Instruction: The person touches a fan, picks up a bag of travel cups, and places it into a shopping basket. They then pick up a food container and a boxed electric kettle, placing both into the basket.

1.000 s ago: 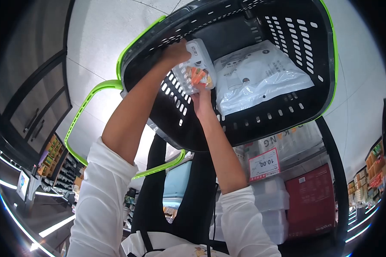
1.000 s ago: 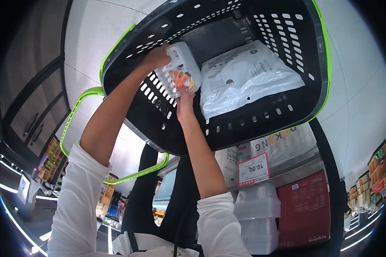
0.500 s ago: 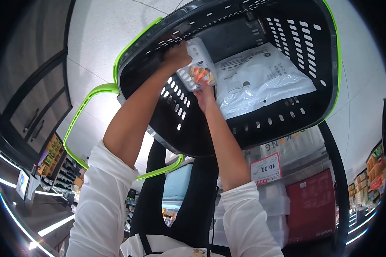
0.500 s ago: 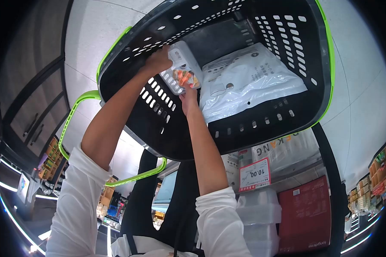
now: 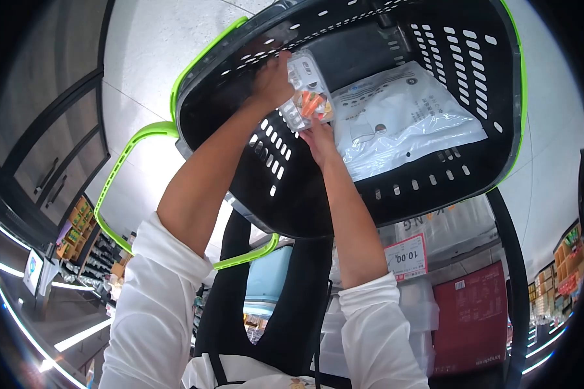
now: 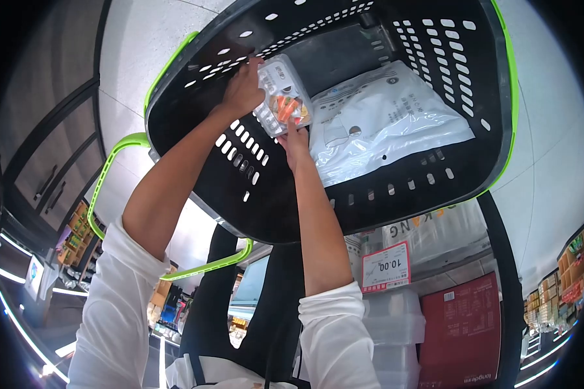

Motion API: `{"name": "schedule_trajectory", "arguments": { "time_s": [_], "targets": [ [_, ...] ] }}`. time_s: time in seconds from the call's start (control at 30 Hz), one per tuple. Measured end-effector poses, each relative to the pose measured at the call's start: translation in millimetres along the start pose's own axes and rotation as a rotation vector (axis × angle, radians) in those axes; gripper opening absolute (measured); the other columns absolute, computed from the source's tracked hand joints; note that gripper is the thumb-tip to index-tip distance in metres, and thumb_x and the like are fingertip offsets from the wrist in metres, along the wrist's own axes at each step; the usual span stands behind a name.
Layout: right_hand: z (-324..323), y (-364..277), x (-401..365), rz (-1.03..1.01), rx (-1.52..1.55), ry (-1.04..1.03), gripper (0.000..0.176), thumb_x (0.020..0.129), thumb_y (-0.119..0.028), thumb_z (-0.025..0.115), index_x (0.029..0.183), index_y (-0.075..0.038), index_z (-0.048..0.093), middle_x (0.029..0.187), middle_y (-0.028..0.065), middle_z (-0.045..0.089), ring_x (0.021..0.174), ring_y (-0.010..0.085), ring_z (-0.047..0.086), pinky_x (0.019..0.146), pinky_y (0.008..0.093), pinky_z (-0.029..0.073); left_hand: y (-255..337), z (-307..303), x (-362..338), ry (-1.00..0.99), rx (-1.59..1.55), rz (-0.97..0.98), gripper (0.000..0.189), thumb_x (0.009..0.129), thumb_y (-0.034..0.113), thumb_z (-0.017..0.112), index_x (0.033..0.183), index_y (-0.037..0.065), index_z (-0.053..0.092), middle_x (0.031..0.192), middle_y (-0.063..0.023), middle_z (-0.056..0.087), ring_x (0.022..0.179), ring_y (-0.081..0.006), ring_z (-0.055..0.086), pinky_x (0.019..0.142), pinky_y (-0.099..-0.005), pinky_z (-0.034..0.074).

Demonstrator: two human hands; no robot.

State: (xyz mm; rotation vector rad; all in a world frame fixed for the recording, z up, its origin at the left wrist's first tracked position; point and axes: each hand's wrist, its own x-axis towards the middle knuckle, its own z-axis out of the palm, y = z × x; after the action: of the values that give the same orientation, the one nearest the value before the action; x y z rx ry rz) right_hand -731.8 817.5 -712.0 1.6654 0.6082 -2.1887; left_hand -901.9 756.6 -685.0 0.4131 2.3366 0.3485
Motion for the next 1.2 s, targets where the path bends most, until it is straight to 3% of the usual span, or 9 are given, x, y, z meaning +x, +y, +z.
{"name": "schedule_trajectory", "arguments": {
  "time_s": [0.2, 0.33, 0.53, 0.67, 0.83, 0.93, 0.97, 1.13, 1.2],
  "targets": [
    [-5.9, -10.5, -8.8, 0.038, -0.107, 0.013, 0.047, 0.089, -0.041, 0.040, 0.108, 0.002, 0.045, 0.095, 0.0109, 0.057, 0.084, 0.0168, 0.057, 0.072, 0.0263, 0.049, -14.3, -7.7, -0.5, -0.176, -0.005, 0.079, 0.062, 0.064, 0.002, 0.049, 0.123, 0.009, 0.030, 0.112, -0.0228, 0.046, 0.105, -0.0376, 0.045, 0.090, -0.0411, 0.036],
    [-7.4, -11.5, -7.3, 0.044, -0.120, -0.020, 0.052, 0.089, -0.043, 0.039, 0.108, 0.006, 0.043, 0.093, 0.0156, 0.056, 0.085, 0.0219, 0.058, 0.075, 0.0304, 0.050, -13.3, -2.2, -6.1, -0.124, 0.120, 0.164, 0.080, 0.062, 0.000, 0.051, 0.135, 0.010, 0.017, 0.124, -0.0197, 0.036, 0.112, -0.0368, 0.039, 0.093, -0.0409, 0.034],
    [-5.9, -13.9, -13.5, 0.099, 0.026, -0.091, 0.049, 0.090, -0.036, 0.039, 0.109, 0.009, 0.042, 0.094, 0.0203, 0.057, 0.084, 0.0245, 0.059, 0.075, 0.0328, 0.051, -4.8, -10.6, -10.2, -0.100, 0.192, 0.222, 0.086, 0.061, -0.001, 0.053, 0.136, 0.007, 0.013, 0.121, -0.0151, 0.035, 0.109, -0.0319, 0.038, 0.091, -0.0403, 0.034],
    [-7.4, -12.9, -8.8, 0.114, 0.007, -0.103, 0.048, 0.090, -0.035, 0.039, 0.109, 0.008, 0.042, 0.095, 0.0201, 0.056, 0.087, 0.0244, 0.059, 0.075, 0.0323, 0.051, -8.4, -5.0, -14.4, -0.017, 0.207, 0.273, 0.086, 0.061, -0.001, 0.053, 0.136, 0.008, 0.013, 0.117, -0.0146, 0.037, 0.107, -0.0311, 0.039, 0.091, -0.0395, 0.034],
    [-6.4, -5.4, -5.5, 0.053, -0.085, -0.015, 0.044, 0.092, -0.033, 0.037, 0.110, 0.006, 0.044, 0.102, 0.0152, 0.056, 0.093, 0.0227, 0.057, 0.075, 0.0306, 0.050, -5.8, -7.2, -24.7, -0.023, 0.356, 0.310, 0.082, 0.066, 0.003, 0.055, 0.137, 0.013, 0.014, 0.131, -0.0177, 0.028, 0.121, -0.0318, 0.028, 0.098, -0.0415, 0.026],
    [-8.6, -6.5, -8.3, 0.084, -0.082, -0.074, 0.042, 0.092, -0.032, 0.036, 0.112, 0.004, 0.043, 0.109, 0.0152, 0.053, 0.098, 0.0233, 0.055, 0.079, 0.0312, 0.047, -6.2, -6.3, -26.2, -0.083, 0.398, 0.282, 0.081, 0.068, 0.005, 0.056, 0.137, 0.015, 0.015, 0.136, -0.0193, 0.021, 0.127, -0.0317, 0.021, 0.100, -0.0431, 0.022],
    [-9.6, -7.6, -7.7, 0.099, -0.113, -0.071, 0.040, 0.092, -0.032, 0.036, 0.111, 0.002, 0.045, 0.107, 0.0132, 0.055, 0.098, 0.0214, 0.055, 0.078, 0.0305, 0.046, -6.6, -5.0, -25.8, -0.063, 0.450, 0.284, 0.073, 0.072, 0.012, 0.055, 0.135, 0.016, 0.020, 0.135, -0.0180, 0.025, 0.126, -0.0289, 0.024, 0.101, -0.0429, 0.021],
    [-13.1, -10.7, -10.5, 0.062, -0.356, -0.051, 0.037, 0.092, -0.033, 0.037, 0.107, -0.001, 0.049, 0.103, 0.0093, 0.058, 0.096, 0.0180, 0.056, 0.077, 0.0304, 0.045, -9.2, -5.1, -25.4, -0.052, 0.497, 0.315, 0.074, 0.071, 0.011, 0.056, 0.135, 0.015, 0.020, 0.136, -0.0177, 0.023, 0.126, -0.0290, 0.023, 0.101, -0.0427, 0.021],
    [-12.8, -11.8, -11.9, 0.060, -0.403, -0.023, 0.035, 0.092, -0.032, 0.038, 0.105, -0.002, 0.050, 0.101, 0.0082, 0.058, 0.095, 0.0171, 0.056, 0.077, 0.0306, 0.045, -7.1, -7.0, -25.2, -0.126, 0.446, 0.272, 0.080, 0.068, 0.002, 0.055, 0.136, 0.015, 0.016, 0.136, -0.0176, 0.021, 0.127, -0.0298, 0.021, 0.101, -0.0424, 0.021]
  ]
}}
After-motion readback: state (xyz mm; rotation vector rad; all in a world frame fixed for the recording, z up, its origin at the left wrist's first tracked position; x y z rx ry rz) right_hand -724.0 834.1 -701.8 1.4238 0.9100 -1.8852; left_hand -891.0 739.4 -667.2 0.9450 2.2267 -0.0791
